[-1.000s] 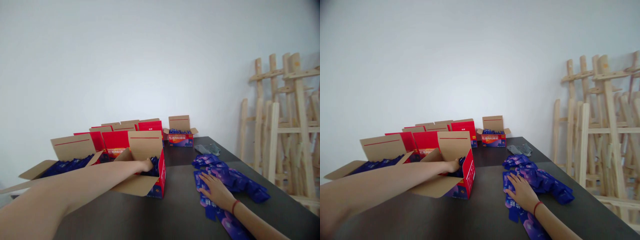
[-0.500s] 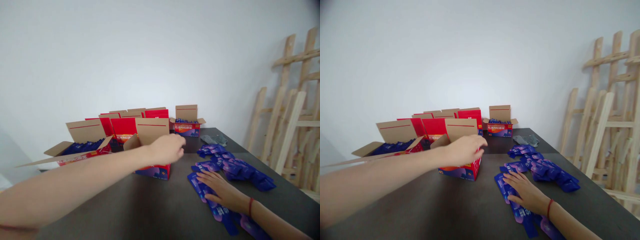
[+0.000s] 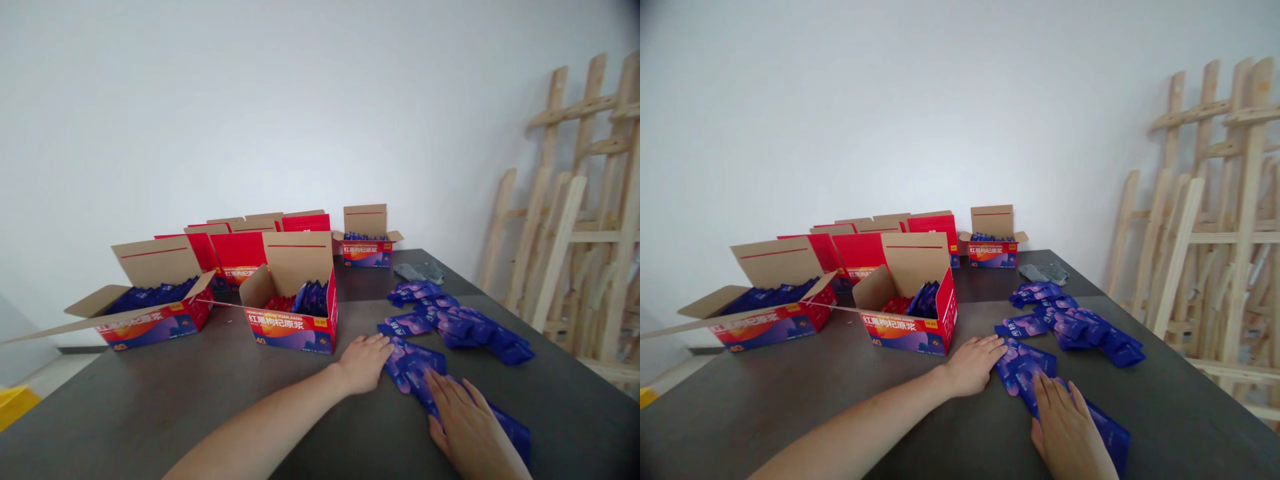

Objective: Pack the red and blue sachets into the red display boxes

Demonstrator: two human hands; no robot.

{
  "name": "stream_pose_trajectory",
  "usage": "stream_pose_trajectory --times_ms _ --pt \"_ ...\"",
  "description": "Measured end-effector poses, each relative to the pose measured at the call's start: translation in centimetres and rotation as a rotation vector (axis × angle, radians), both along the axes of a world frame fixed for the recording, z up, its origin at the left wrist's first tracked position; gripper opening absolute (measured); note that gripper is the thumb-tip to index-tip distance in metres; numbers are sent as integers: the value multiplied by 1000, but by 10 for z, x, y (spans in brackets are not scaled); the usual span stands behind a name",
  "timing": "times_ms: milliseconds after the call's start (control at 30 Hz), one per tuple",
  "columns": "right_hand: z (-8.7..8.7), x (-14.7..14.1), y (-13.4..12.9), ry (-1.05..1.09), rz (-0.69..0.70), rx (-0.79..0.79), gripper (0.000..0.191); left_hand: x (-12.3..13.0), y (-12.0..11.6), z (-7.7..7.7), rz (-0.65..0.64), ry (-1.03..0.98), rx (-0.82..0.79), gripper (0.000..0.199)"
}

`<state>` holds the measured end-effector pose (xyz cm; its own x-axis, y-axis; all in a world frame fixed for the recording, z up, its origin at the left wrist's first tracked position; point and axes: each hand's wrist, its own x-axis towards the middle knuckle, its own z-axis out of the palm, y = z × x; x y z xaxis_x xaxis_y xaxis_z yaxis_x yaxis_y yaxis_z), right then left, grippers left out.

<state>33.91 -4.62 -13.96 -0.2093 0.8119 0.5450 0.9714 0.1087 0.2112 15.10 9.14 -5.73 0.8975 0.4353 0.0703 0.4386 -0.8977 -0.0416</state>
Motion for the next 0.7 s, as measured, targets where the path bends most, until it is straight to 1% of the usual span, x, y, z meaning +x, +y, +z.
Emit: stream_pose_trajectory --times_ms 100,167,200,233,300,333,367,400,467,533,567,633,700 --pt "0 12 2 8 28 0 55 -11 -12 4 51 0 7 44" --pt "0 19 4 19 48 13 59 -22 -27 6 98 9 10 36" --pt "0 22 5 26 50 19 59 -28 -37 7 132 17 4 35" --pt "1 24 6 32 48 20 59 -33 -48 7 176 24 -11 38" --pt "3 28 10 47 49 9 55 -44 -71 8 272 22 -69 50" --pt "4 30 12 57 54 1 52 -48 -80 8 299 4 -103 57" --pt "6 32 14 72 61 -4 49 -52 -88 7 294 -24 -130 62" --pt "8 35 16 91 73 -9 47 -55 -93 5 249 -57 -147 65" --pt "12 40 20 145 98 -18 45 -61 -97 -1 60 -102 -146 67" --pt "18 43 21 230 119 -28 45 -65 -95 -13 -121 -106 -124 65" --pt "22 42 20 280 130 -36 45 -66 -93 -20 -173 -99 -115 61" --pt "29 37 16 382 166 -72 46 -65 -91 -33 -191 -93 -114 56" --pt "33 28 11 452 233 -112 45 -61 -92 -45 -151 -100 -134 56"
